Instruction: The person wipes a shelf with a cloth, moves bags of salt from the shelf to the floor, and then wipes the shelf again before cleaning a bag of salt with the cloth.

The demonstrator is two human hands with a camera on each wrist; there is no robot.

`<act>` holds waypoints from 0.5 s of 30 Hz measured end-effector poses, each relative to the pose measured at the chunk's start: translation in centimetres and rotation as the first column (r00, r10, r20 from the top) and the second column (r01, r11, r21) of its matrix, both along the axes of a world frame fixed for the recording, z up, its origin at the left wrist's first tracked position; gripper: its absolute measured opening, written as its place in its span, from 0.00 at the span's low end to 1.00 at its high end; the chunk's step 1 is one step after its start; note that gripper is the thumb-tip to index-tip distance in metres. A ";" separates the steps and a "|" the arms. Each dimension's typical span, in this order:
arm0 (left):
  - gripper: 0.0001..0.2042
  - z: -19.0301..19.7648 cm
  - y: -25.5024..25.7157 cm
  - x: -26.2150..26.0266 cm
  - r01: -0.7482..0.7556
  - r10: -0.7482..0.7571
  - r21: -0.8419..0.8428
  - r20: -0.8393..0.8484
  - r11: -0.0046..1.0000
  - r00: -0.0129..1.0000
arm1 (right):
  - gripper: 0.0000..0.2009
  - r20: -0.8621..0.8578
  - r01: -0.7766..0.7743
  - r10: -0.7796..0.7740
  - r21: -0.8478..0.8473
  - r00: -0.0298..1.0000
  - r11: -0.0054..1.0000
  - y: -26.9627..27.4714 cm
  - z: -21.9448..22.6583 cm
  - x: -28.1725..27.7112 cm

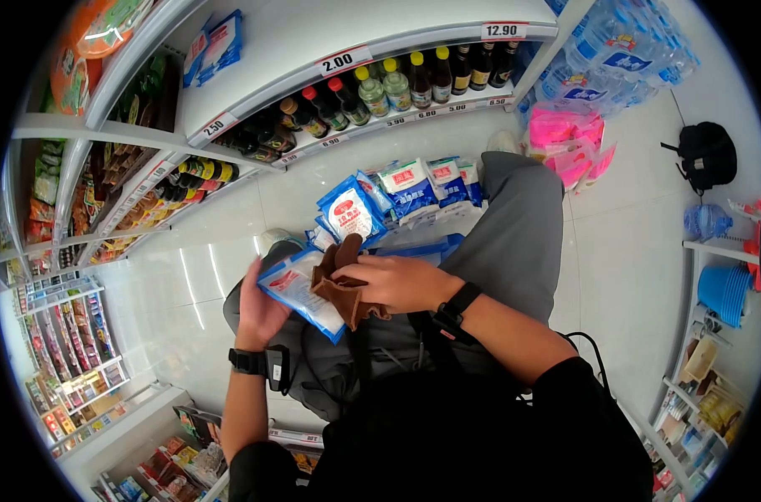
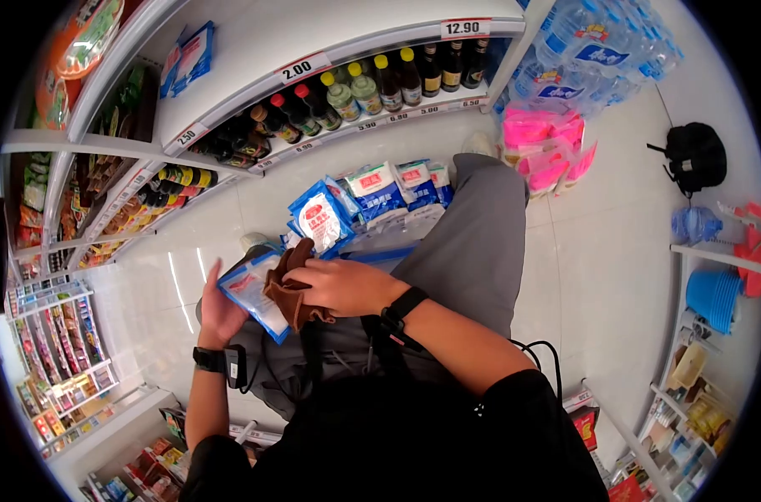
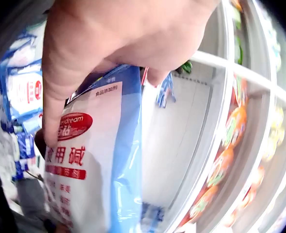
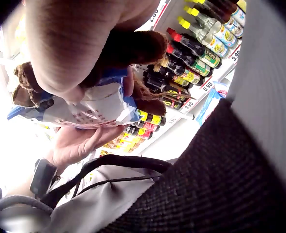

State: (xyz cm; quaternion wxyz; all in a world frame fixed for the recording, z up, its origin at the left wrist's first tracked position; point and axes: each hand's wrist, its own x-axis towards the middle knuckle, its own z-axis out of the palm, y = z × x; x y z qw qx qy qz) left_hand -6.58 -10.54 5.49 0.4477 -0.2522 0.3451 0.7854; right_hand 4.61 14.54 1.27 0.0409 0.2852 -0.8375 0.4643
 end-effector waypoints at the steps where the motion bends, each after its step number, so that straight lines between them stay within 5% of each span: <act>1: 0.30 -0.6 -0.7 -0.1 0.119 -0.126 -0.153 -0.039 0.981 0.991 | 0.15 -0.034 0.027 -0.028 -0.039 0.999 0.999 -0.2 -0.1 0.2; 2: 0.28 -1.1 -1.4 -0.2 0.223 -0.252 -0.305 -0.061 0.926 0.966 | 0.15 -0.035 0.030 -0.032 -0.042 0.999 0.999 -0.2 -0.2 0.3; 6: 0.23 -0.9 -2.4 -0.5 0.418 -0.418 -0.328 0.074 0.847 0.905 | 0.20 -0.014 0.078 -0.078 -0.029 0.997 0.997 0.0 -0.9 0.0; 12: 0.22 -0.8 -2.4 -0.7 0.362 -0.381 -0.278 -0.016 0.890 0.925 | 0.17 -0.004 0.343 -0.344 -0.044 0.939 0.938 1.8 -2.6 -1.1; 14: 0.22 -0.8 -2.3 -0.7 0.287 -0.318 -0.284 -0.067 0.915 0.946 | 0.11 0.060 0.570 -0.577 -0.271 0.815 0.776 2.3 -3.8 -1.9; 15: 0.21 -0.8 -2.1 -0.9 0.197 -0.237 -0.309 -0.098 0.930 0.966 | 0.10 0.230 0.653 -0.616 -0.365 0.754 0.663 2.7 -3.7 -2.1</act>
